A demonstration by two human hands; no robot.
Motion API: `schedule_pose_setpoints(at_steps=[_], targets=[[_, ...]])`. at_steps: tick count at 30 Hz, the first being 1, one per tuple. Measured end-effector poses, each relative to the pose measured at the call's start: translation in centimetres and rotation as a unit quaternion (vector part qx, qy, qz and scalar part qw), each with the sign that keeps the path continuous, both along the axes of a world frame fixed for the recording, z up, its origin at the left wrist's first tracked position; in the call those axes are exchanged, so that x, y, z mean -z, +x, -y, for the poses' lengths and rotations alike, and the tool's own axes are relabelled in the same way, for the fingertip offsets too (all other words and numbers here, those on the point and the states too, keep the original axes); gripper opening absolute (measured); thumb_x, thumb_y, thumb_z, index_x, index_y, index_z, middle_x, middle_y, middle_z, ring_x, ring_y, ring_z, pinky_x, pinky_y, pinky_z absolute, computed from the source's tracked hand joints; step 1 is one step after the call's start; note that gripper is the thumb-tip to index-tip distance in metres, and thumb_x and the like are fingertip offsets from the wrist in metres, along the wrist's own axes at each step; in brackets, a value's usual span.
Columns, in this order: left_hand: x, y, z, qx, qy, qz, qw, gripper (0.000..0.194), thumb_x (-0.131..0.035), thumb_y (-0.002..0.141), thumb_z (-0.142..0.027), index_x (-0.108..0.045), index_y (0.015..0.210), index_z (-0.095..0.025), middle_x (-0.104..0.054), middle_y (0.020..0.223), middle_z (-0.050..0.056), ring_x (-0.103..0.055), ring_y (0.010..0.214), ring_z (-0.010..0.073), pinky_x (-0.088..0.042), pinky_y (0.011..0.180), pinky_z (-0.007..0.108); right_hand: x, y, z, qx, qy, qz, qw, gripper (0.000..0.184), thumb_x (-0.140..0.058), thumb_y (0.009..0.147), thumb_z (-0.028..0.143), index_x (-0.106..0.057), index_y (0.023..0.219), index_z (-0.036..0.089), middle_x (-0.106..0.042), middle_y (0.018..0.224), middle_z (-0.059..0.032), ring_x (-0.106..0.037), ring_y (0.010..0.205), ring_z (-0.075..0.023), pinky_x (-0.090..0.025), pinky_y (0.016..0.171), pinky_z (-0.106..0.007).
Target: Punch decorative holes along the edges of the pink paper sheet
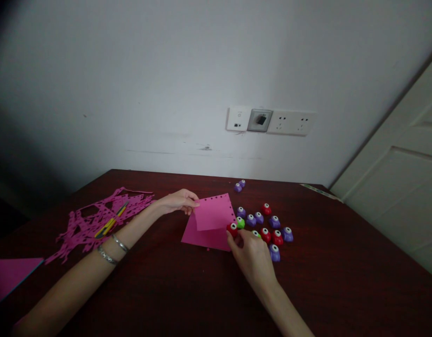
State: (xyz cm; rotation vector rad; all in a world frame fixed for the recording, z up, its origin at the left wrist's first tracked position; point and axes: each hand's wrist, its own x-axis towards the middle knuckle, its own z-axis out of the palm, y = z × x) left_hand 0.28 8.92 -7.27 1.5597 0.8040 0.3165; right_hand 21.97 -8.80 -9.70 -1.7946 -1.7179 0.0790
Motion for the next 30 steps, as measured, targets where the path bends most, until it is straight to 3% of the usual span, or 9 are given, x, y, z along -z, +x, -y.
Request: schedule_pose_setpoints(at_steps=[20,30], targets=[[0.5,1.1,0.8,0.012,0.004,-0.022,1.0,0.019,-0.068,0.065,-0.031,-0.062,0.067,-0.013,-0.06,0.057,0.002,-0.054,0.049,0.0087,-0.038,0.049,0.024,1.1,-1.4,0.2,-0.02,-0.014,0.106,0.994,0.027,-0.045,0.086,0.033,-0.057,0.068,0.017,-0.06,0.063,-0.0044,-0.057,0.053,-0.0151,-0.038,0.052,-0.025],[0.4,1.0,0.8,0.012,0.002,-0.02,1.0,0.017,-0.067,0.066,-0.028,-0.063,0.072,-0.012,-0.061,0.061,0.004,-0.053,0.05,0.0095,-0.038,0.051,0.026,0.9,-1.1,-0.1,-0.01,-0.038,0.041,0.998,0.021,-0.051,0.08,0.028,-0.066,0.083,0.014,-0.062,0.069,-0.0058,-0.059,0.059,-0.0171,-0.043,0.057,-0.027]])
